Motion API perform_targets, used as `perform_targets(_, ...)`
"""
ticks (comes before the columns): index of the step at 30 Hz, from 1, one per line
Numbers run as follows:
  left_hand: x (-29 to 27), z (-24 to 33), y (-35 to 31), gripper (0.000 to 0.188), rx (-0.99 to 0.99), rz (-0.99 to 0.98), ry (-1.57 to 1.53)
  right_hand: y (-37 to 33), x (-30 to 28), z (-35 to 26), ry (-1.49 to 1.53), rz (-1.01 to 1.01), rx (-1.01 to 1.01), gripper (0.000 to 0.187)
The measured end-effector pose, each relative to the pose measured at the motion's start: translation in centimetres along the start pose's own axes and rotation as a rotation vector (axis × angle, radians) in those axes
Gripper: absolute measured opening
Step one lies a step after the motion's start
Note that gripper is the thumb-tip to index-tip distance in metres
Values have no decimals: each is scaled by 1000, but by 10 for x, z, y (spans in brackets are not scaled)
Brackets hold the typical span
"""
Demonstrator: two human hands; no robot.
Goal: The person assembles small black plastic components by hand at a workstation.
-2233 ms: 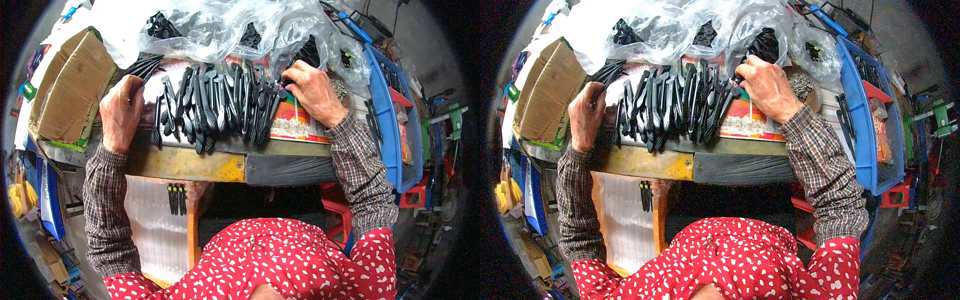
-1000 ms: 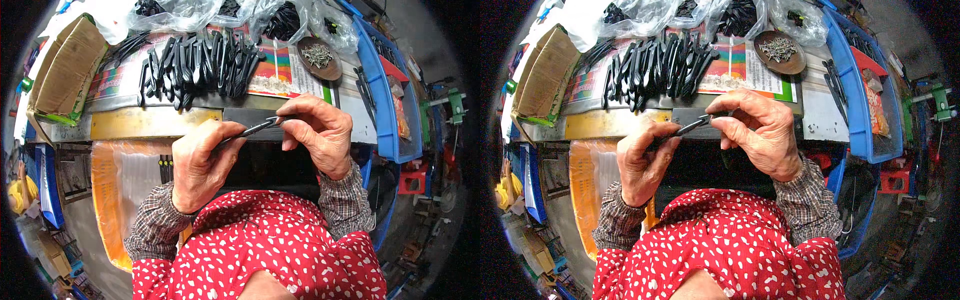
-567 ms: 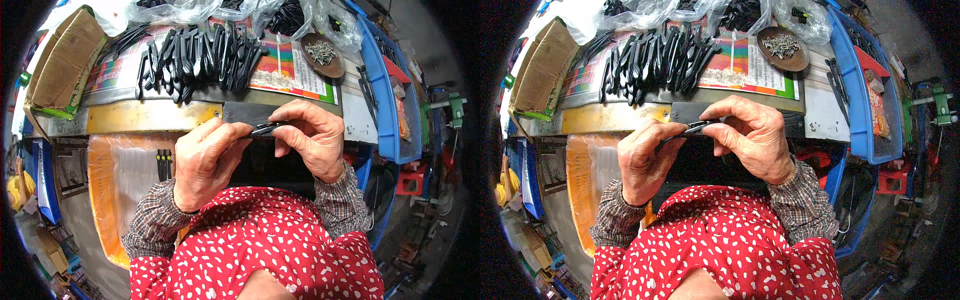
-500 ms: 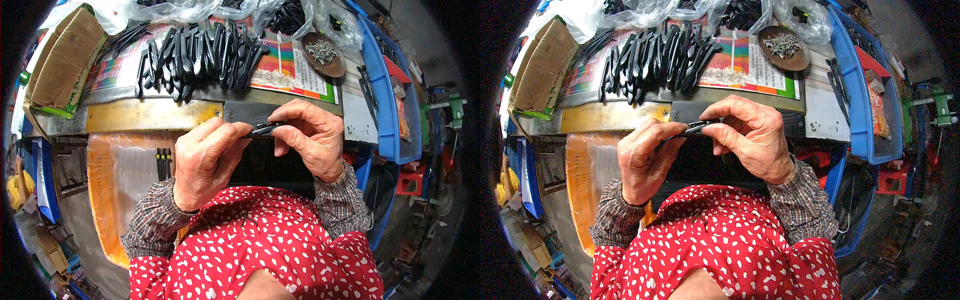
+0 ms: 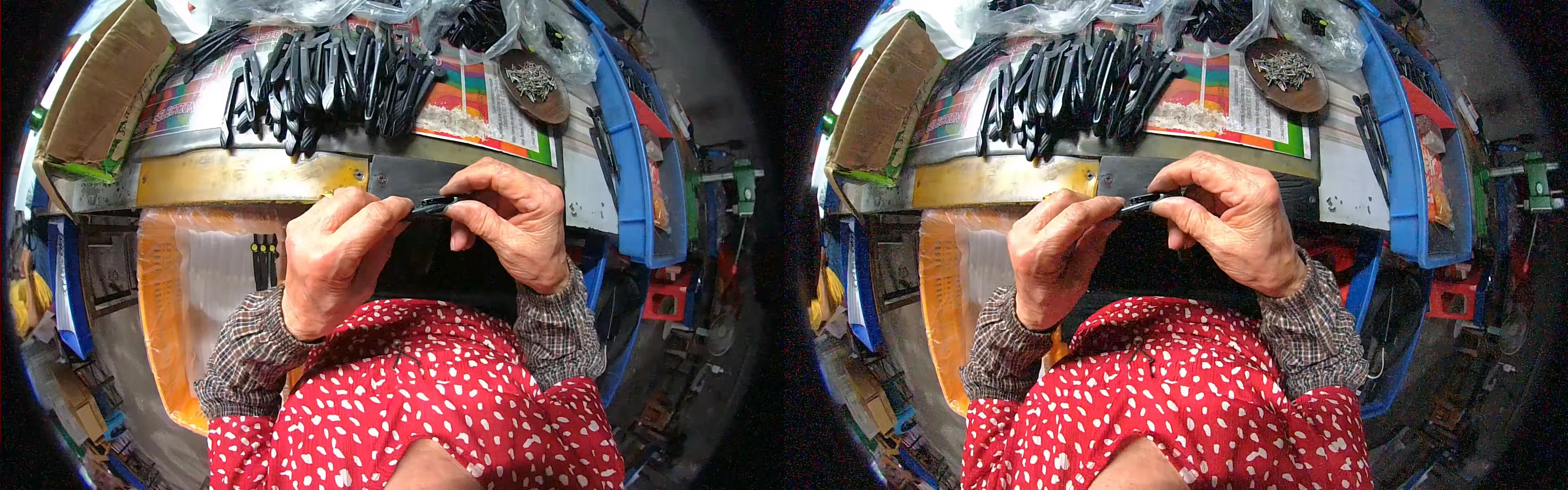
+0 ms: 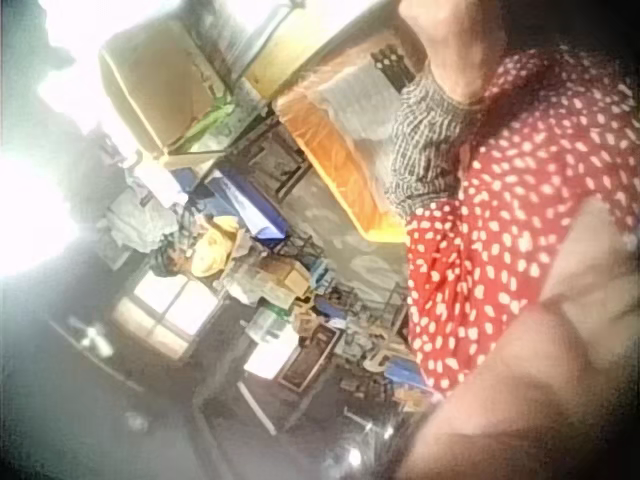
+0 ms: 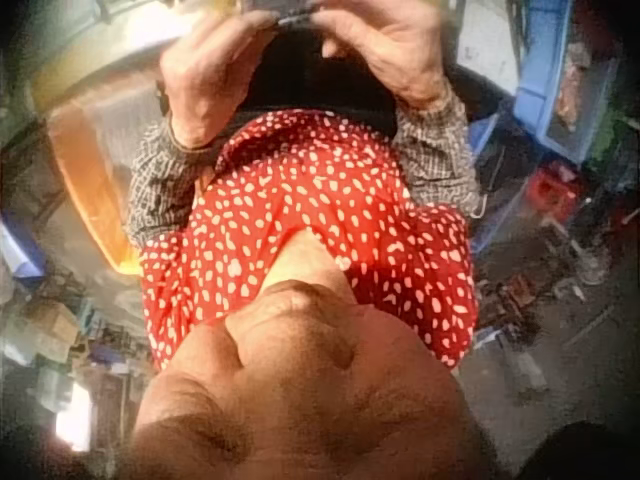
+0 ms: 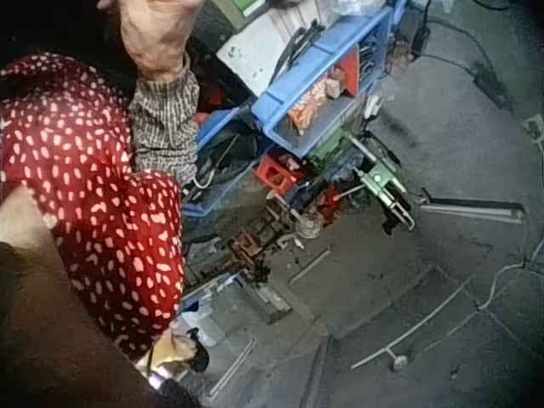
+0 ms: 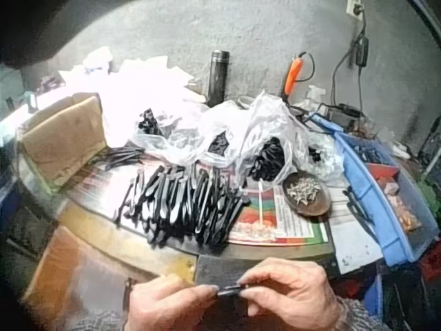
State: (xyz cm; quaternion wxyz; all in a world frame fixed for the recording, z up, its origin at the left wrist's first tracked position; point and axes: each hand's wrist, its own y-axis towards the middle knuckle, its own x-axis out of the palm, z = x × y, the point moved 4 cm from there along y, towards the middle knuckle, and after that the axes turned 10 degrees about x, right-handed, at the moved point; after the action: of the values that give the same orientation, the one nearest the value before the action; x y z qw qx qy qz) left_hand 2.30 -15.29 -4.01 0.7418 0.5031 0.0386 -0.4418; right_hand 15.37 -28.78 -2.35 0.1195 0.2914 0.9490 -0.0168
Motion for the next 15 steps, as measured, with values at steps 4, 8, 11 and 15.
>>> perform_targets(4, -1, 3, 1, 24, 80, -15, 74, 1, -1, 2, -6, -29, 4, 12)
perform_targets(8, 1, 0, 0, 24, 96, 10, 66, 1, 1, 3, 16, -29, -20, 11)
perform_targets(11, 2, -3, -1, 24, 73, 6, 18, 0, 1, 5, 30, -33, -26, 11)
perform_targets(15, 3, -8, -3, 25, 19, 3, -69, 0, 0, 4, -50, -77, -62, 14)
